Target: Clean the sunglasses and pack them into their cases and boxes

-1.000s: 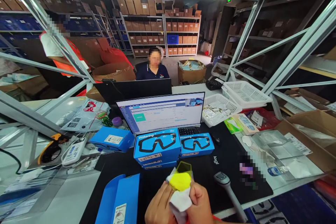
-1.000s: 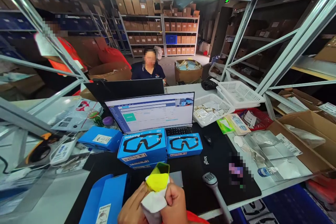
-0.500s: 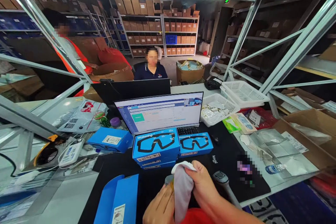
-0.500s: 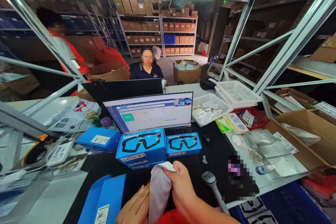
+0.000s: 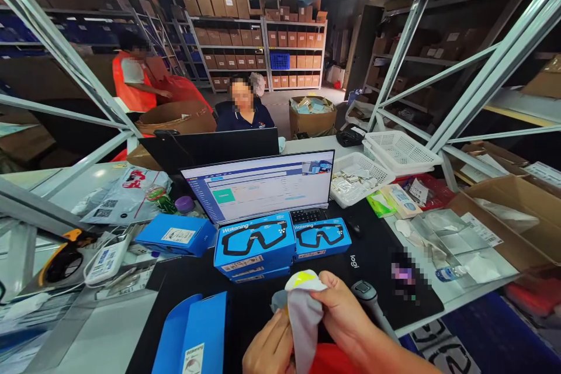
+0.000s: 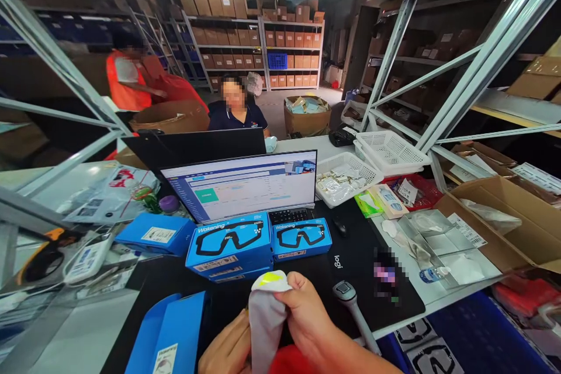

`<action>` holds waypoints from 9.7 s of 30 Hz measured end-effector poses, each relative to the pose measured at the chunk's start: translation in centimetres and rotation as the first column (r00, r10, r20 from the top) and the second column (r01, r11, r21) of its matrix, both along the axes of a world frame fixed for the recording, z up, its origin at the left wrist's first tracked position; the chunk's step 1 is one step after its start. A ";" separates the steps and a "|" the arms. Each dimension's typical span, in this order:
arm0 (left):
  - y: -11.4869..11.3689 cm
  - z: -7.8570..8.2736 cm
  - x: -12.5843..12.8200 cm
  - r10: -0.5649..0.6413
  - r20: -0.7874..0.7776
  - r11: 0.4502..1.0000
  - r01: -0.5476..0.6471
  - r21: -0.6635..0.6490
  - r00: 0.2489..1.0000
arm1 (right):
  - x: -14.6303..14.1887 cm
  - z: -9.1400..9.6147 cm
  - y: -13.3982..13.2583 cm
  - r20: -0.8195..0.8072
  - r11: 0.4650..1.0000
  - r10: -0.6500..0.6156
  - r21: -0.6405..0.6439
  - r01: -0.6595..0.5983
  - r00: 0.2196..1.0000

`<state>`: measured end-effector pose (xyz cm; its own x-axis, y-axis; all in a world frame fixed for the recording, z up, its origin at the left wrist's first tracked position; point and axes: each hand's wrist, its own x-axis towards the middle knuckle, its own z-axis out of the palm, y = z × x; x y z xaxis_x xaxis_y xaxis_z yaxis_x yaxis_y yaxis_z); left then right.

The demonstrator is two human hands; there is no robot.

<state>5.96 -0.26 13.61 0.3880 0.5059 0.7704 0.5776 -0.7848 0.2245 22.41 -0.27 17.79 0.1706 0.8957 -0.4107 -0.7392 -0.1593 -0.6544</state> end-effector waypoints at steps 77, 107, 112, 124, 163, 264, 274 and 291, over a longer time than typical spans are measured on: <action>2.0 0.2 -0.3 -0.529 -0.354 0.848 0.488 -0.205 0.771 | 5.8 2.1 -0.4 0.672 0.474 0.691 -0.144 -0.868 0.266; 1.8 4.4 -0.7 -0.184 -0.152 0.965 0.149 -0.215 0.971 | 4.3 -1.9 -0.7 0.349 0.944 0.247 0.126 -0.306 0.904; 1.6 4.0 1.3 -0.032 -0.205 0.984 -0.005 -0.180 0.978 | -0.1 -2.2 -1.7 0.253 0.994 -0.108 0.024 0.105 0.962; 1.9 3.8 1.6 0.142 -0.146 0.982 -0.121 0.142 0.979 | -1.2 -0.8 0.9 0.316 0.999 -0.001 0.038 -0.011 0.949; 0.9 0.1 3.0 0.260 -0.017 0.962 -0.257 0.090 0.965 | -2.4 -1.7 -0.4 0.269 0.991 -0.112 0.097 0.089 0.957; 2.4 3.8 -0.5 -0.286 -0.175 0.932 0.231 -0.280 0.942 | 2.1 -1.0 -0.4 0.937 0.552 0.341 -0.265 -0.791 -0.076; 2.2 3.7 -1.2 -0.294 -0.148 0.908 0.227 -0.352 0.944 | 6.6 -0.6 1.0 0.858 0.309 0.494 -0.023 -0.951 0.140; 3.3 4.7 -1.3 -0.364 -0.114 0.815 0.256 -0.520 0.925 | 8.1 -0.5 0.9 0.729 0.314 0.649 0.003 -0.949 0.217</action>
<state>4.69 3.01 18.28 0.7056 0.6192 0.3446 0.3963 -0.7480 0.5324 30.56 0.59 17.25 -0.7199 0.6768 -0.1535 0.1391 -0.0760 -0.9874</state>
